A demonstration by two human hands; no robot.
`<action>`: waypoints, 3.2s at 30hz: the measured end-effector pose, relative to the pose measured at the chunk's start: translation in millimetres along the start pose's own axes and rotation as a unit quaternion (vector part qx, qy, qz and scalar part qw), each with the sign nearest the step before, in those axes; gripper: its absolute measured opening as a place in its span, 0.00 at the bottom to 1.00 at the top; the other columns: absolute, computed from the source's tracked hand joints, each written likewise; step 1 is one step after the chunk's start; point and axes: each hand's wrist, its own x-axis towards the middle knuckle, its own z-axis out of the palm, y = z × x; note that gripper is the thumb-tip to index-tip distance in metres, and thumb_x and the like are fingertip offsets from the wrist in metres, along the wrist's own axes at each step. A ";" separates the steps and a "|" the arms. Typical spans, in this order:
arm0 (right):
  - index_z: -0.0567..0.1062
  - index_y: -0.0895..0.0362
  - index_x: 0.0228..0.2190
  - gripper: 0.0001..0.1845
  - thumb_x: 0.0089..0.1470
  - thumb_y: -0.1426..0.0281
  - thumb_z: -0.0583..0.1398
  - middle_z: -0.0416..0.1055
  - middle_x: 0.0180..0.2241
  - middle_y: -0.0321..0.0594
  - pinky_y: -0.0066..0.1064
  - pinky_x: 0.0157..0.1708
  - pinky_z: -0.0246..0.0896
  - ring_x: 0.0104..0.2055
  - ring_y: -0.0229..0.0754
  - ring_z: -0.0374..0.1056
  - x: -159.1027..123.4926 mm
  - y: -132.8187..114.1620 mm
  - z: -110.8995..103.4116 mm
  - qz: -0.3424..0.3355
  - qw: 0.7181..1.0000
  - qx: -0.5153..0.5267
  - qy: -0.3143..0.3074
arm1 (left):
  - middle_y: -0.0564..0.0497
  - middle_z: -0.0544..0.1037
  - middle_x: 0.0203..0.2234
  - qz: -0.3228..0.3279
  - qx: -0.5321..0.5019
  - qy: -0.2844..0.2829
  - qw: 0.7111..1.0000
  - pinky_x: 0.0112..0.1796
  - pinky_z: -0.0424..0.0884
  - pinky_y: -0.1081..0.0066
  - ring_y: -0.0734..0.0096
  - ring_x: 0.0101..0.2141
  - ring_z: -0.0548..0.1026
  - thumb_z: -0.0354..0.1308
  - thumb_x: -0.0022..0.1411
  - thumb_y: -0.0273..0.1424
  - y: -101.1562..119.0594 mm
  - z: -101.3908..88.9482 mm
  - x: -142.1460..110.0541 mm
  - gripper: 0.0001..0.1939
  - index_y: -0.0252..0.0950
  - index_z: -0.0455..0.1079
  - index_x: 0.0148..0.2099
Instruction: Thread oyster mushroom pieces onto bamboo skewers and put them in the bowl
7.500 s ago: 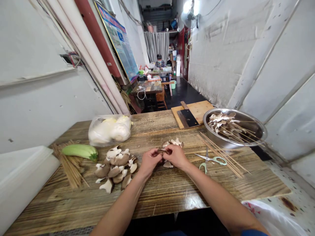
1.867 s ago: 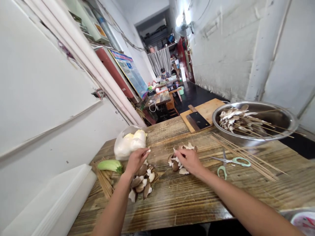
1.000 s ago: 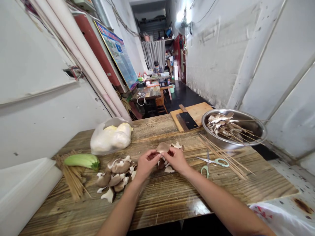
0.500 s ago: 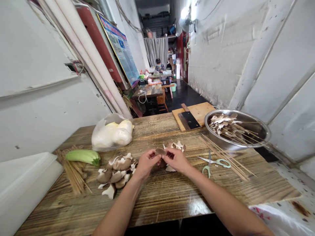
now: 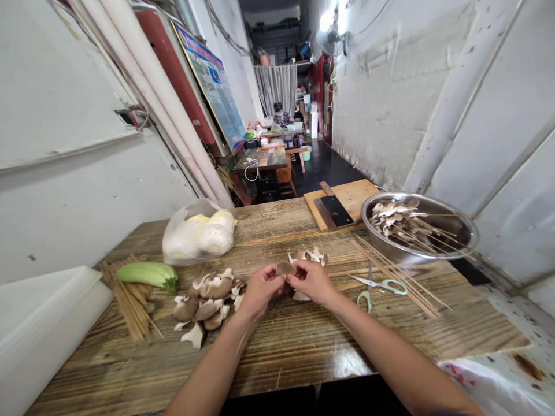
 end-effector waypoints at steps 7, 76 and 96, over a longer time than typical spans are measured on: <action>0.68 0.59 0.21 0.02 0.40 0.73 0.57 0.59 0.17 0.28 0.21 0.20 0.48 0.21 0.30 0.54 -1.4 5.0 6.6 0.012 1.000 -0.001 -0.002 | 0.58 0.66 0.16 -0.003 0.016 -0.032 0.999 0.18 0.55 0.79 0.84 0.16 0.59 0.56 0.43 0.26 -5.7 0.8 -1.0 0.08 0.30 0.69 0.30; 0.73 0.58 0.28 0.12 0.40 0.68 0.68 0.73 0.25 0.34 0.22 0.28 0.63 0.26 0.31 0.67 -4.0 -15.8 13.1 0.119 0.849 0.515 0.020 | 0.44 0.76 0.38 0.077 0.069 0.065 0.992 0.39 0.68 0.70 0.67 0.37 0.73 0.63 0.47 0.37 12.8 9.8 -22.5 0.26 0.33 0.66 0.48; 0.72 0.57 0.26 0.09 0.42 0.65 0.61 0.66 0.20 0.32 0.25 0.20 0.56 0.21 0.33 0.59 1.7 -8.1 -2.3 0.045 0.981 0.158 0.107 | 0.49 0.78 0.28 0.041 0.039 0.028 0.998 0.31 0.66 0.75 0.72 0.28 0.73 0.61 0.45 0.31 12.5 15.7 9.6 0.13 0.31 0.73 0.36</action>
